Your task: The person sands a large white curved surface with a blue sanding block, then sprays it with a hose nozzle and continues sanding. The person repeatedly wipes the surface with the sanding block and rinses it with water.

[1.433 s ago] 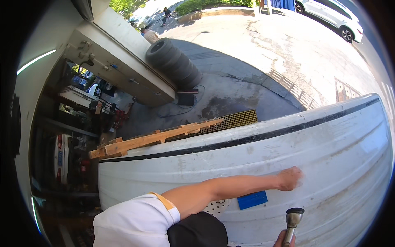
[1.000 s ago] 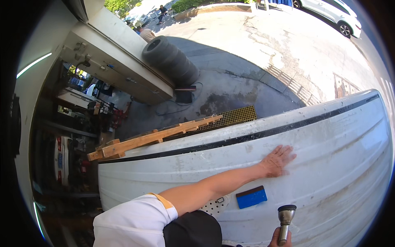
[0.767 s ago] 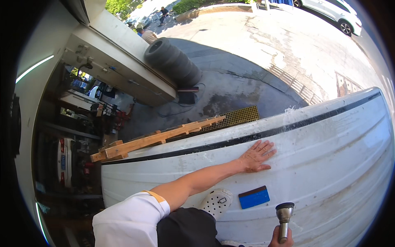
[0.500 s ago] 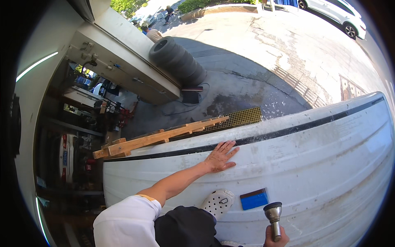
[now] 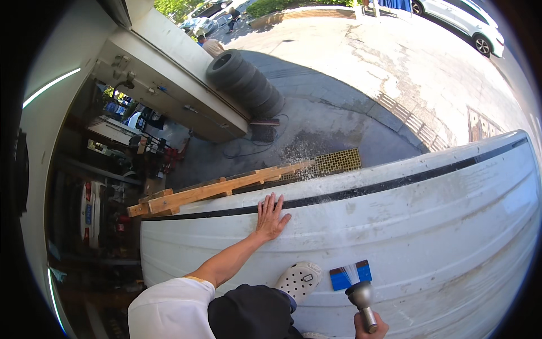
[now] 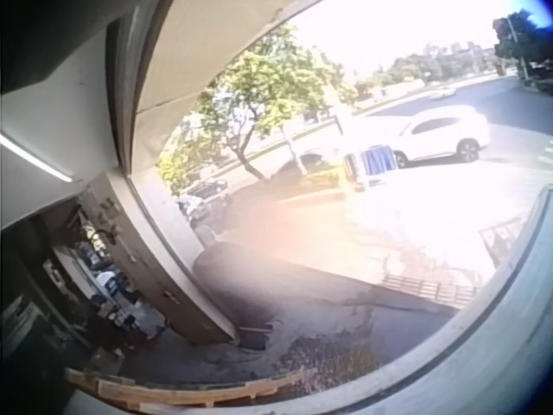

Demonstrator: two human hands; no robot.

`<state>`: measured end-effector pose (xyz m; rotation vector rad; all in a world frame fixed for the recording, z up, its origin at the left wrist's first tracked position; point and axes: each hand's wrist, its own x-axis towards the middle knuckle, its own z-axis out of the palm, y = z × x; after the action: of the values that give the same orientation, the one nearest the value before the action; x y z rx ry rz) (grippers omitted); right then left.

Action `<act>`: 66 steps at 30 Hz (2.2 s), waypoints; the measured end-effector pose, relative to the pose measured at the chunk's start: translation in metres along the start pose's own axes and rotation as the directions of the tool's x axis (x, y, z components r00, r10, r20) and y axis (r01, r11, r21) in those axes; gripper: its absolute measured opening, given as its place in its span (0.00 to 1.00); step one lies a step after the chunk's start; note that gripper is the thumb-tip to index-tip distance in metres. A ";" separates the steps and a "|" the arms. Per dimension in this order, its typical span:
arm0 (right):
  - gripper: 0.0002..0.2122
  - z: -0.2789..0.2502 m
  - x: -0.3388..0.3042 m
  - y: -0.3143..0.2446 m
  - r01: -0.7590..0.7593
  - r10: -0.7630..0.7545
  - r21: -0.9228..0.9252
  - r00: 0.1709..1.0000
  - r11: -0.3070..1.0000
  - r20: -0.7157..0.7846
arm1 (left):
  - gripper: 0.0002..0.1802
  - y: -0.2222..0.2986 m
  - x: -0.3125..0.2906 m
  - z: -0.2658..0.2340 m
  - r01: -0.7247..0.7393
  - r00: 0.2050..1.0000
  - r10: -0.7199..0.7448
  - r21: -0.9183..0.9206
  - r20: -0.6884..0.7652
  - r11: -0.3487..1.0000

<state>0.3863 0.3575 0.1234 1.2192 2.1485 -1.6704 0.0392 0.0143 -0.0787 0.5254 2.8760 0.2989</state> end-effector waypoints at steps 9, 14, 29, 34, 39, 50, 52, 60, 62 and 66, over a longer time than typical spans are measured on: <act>0.13 0.001 0.003 -0.005 0.010 -0.010 -0.035 1.000 0.999 0.007 | 0.52 0.118 0.035 0.020 -0.074 0.997 0.073 0.081 0.013 0.994; 0.13 0.005 0.006 0.007 0.001 0.000 0.029 0.999 1.000 -0.050 | 0.51 0.183 0.079 0.035 -0.281 0.956 0.285 -0.061 0.069 0.958; 0.13 -0.007 0.007 0.012 -0.042 0.057 0.058 0.955 0.997 -0.292 | 0.43 0.192 0.116 0.043 -0.512 0.854 0.499 -0.067 -0.144 0.856; 0.12 -0.019 0.004 -0.001 -0.016 0.025 0.029 0.934 0.999 -0.356 | 0.51 0.086 0.063 0.012 -0.014 0.997 0.017 0.033 -0.074 0.999; 0.12 -0.018 0.001 0.003 -0.046 0.062 0.063 0.957 0.997 -0.283 | 0.48 0.016 0.041 0.010 0.180 0.980 -0.182 -0.020 -0.084 0.983; 0.12 -0.015 0.006 0.013 -0.102 0.125 0.103 0.962 0.989 -0.245 | 0.50 0.088 0.089 0.011 -0.077 0.997 0.076 -0.014 -0.025 0.997; 0.12 -0.016 0.007 0.015 -0.124 0.144 0.097 0.960 0.988 -0.238 | 0.48 0.134 0.121 0.013 -0.081 0.996 0.082 -0.036 0.022 0.996; 0.09 -0.017 0.007 0.006 -0.080 0.110 0.110 0.947 0.991 -0.302 | 0.48 0.283 0.197 0.008 -0.175 0.946 0.227 -0.226 0.233 0.958; 0.08 -0.019 0.005 0.010 -0.098 0.147 0.159 0.931 0.982 -0.333 | 0.48 0.294 0.206 0.009 -0.186 0.939 0.243 -0.232 0.244 0.955; 0.08 -0.023 0.009 0.008 -0.141 0.211 0.214 0.912 0.967 -0.351 | 0.49 0.290 0.201 0.021 -0.367 0.888 0.418 -0.254 0.191 0.895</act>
<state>0.3934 0.3828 0.1207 1.8587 2.0243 -1.7011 -0.0456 0.3576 -0.0637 1.0296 2.4452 0.5548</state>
